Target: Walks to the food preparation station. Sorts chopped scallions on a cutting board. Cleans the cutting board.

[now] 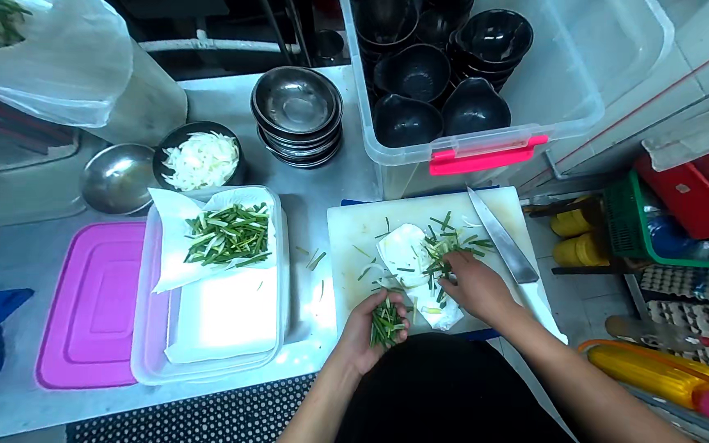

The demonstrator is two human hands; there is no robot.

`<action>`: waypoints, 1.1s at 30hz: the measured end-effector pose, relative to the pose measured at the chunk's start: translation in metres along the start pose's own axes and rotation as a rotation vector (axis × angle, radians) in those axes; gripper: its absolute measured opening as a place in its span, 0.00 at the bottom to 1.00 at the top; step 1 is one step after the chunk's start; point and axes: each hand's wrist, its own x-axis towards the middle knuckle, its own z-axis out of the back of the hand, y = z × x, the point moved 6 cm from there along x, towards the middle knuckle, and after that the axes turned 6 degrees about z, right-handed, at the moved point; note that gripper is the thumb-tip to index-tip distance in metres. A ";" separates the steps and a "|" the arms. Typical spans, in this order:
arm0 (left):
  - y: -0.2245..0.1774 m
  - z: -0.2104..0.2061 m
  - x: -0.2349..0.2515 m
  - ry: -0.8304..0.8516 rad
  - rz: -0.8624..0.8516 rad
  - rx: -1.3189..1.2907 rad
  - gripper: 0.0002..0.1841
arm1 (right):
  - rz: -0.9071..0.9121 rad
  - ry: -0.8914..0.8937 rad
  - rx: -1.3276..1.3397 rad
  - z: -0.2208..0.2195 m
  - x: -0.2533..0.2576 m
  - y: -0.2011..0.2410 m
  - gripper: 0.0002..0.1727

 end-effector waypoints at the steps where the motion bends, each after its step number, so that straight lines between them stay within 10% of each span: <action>1: 0.000 0.001 0.001 -0.004 0.004 -0.004 0.25 | -0.037 -0.017 0.002 -0.001 0.000 -0.003 0.26; 23: -0.004 0.003 0.001 0.013 -0.022 0.000 0.23 | -0.162 -0.104 -0.026 0.017 0.023 -0.029 0.18; 33: -0.002 0.007 0.001 -0.007 -0.022 -0.008 0.24 | -0.033 -0.162 1.155 0.040 -0.016 -0.051 0.15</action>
